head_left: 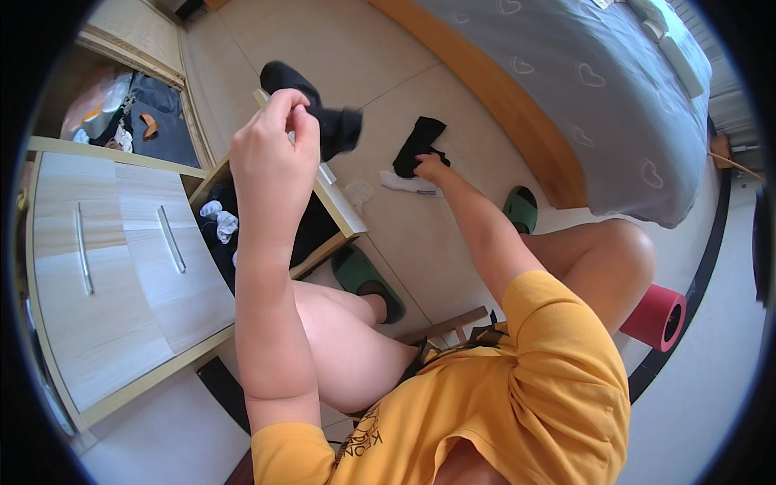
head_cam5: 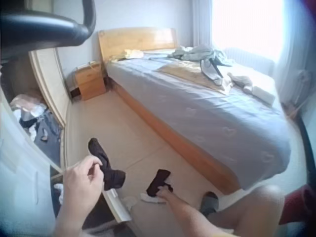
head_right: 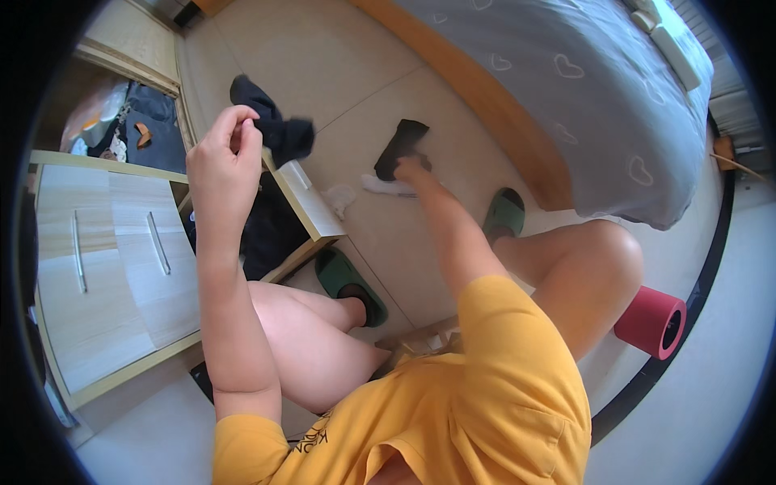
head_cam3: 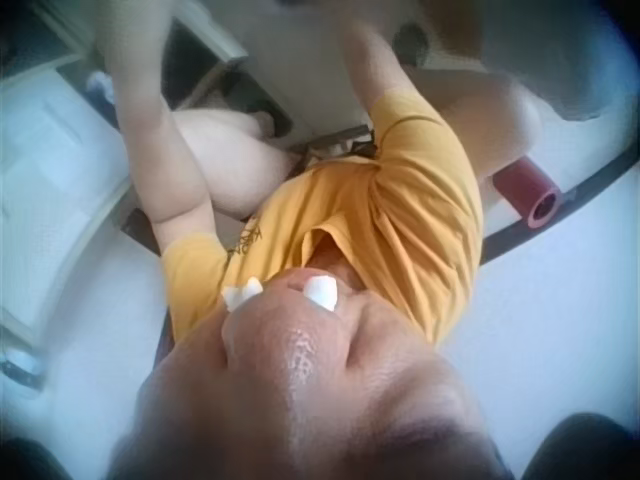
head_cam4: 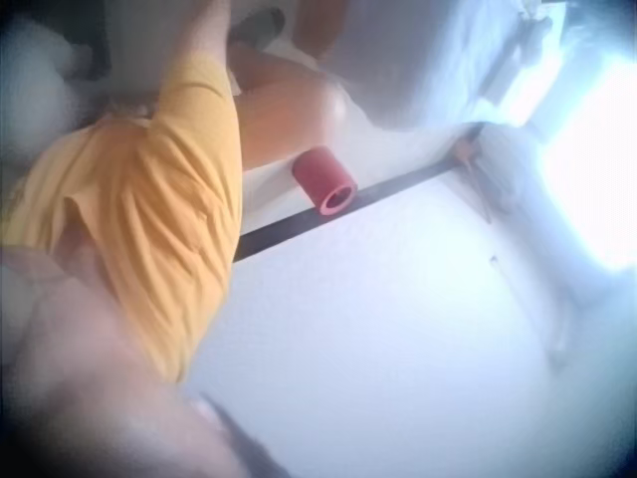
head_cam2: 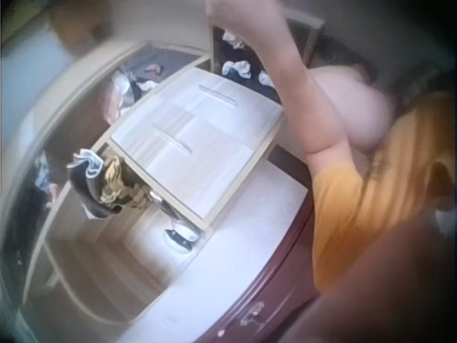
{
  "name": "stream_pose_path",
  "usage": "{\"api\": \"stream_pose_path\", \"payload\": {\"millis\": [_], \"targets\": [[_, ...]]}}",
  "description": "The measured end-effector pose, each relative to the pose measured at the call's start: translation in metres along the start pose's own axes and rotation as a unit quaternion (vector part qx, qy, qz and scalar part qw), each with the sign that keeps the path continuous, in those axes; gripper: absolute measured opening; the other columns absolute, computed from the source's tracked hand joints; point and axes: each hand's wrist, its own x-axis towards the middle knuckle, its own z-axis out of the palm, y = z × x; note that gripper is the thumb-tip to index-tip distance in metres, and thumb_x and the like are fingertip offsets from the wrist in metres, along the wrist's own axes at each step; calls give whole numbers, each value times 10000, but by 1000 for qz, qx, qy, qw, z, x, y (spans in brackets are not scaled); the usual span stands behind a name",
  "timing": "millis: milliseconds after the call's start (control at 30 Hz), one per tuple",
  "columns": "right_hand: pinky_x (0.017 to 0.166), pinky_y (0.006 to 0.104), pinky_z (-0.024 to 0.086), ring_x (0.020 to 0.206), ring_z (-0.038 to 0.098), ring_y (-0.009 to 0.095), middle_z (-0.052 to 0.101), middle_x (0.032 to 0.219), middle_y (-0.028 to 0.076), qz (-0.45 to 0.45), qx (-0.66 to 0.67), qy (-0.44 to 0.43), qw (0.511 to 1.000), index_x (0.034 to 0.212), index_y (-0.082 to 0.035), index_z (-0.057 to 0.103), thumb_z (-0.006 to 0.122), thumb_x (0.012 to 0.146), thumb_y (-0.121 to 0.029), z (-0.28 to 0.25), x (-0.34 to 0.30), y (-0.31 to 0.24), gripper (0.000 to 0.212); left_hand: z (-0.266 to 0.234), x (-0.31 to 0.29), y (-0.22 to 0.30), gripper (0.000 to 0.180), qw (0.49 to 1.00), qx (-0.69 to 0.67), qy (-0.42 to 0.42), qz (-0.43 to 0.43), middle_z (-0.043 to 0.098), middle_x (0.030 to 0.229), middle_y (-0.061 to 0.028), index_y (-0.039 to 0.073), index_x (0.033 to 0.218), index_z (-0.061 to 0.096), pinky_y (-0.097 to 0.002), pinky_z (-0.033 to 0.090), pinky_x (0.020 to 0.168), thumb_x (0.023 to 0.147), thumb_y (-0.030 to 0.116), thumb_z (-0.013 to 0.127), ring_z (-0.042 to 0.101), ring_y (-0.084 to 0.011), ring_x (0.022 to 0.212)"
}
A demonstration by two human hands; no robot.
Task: The person folds several pieces of clothing, including a light-colored cloth, black underwear, and socks, while sitting on the floor. The folded items are placed into an open drawer of a nearby cabinet.
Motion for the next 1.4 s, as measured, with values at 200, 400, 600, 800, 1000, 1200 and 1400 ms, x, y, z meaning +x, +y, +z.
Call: {"api": "stream_pose_path", "payload": {"millis": [200, 400, 600, 800, 1000, 1200, 1400], "targets": [[874, 326, 471, 961, 600, 218, 641, 1033, 115, 56, 381, -61, 921, 1030, 22, 620, 707, 817, -194, -70, 4, -12, 316, -7, 6, -11, 113, 999, -43, 25, -11, 650, 709, -107, 32, 878, 624, -331, 503, 640, 774, 70, 602, 650, -235, 650], [789, 327, 524, 854, 633, 203, 649, 942, 108, -28, 557, -248, 792, 1065, 10, 585, 604, 901, -205, -248, -101, -136, 271, -4, 21, -17, 174, 989, -140, 32, -24, 606, 788, -120, 28, 864, 605, -338, 487, 682, 775, 149, 692, 605, -254, 720], [667, 335, 530, 806, 642, 223, 645, 927, 136, -186, 635, -345, 666, 1004, 9, 580, 508, 946, -191, -350, -192, -175, 220, 4, 24, 17, 95, 744, -638, -150, -131, 611, 926, -38, 35, 917, 570, -250, 454, 796, 830, 73, 569, 573, -122, 863], [755, 354, 520, 892, 624, 253, 626, 975, 152, -223, 681, -378, 586, 1049, 24, 539, 515, 928, -122, -324, -235, -190, 191, 3, 1, 36, 217, 692, -695, -189, -45, 615, 1019, -29, 51, 1017, 574, -265, 432, 893, 806, 8, 547, 578, -142, 986], [906, 323, 473, 1024, 591, 217, 604, 1086, 127, -337, 593, -176, 710, 1118, 44, 531, 570, 847, 14, -326, -273, -161, 275, 17, -3, 73, 212, 590, -762, -204, -173, 613, 903, -36, 69, 1014, 566, -272, 500, 764, 852, 88, 431, 608, -151, 835], [667, 223, 478, 717, 575, 74, 634, 817, 3, -292, 547, -155, 769, 935, -55, 619, 674, 851, -99, -310, -273, -169, 110, 17, 5, 49, 231, 593, -776, -149, -157, 613, 900, -54, 83, 1050, 558, -272, 508, 722, 877, 194, 452, 610, -150, 799], [518, 210, 461, 598, 570, 69, 631, 760, 5, -240, 521, -33, 819, 864, -28, 615, 704, 838, -175, -311, -269, -170, 174, 2, -1, 67, 616, 784, -596, -150, -90, 594, 1008, -53, 97, 1252, 527, -279, 447, 868, 824, 525, 643, 570, -156, 974]]}}
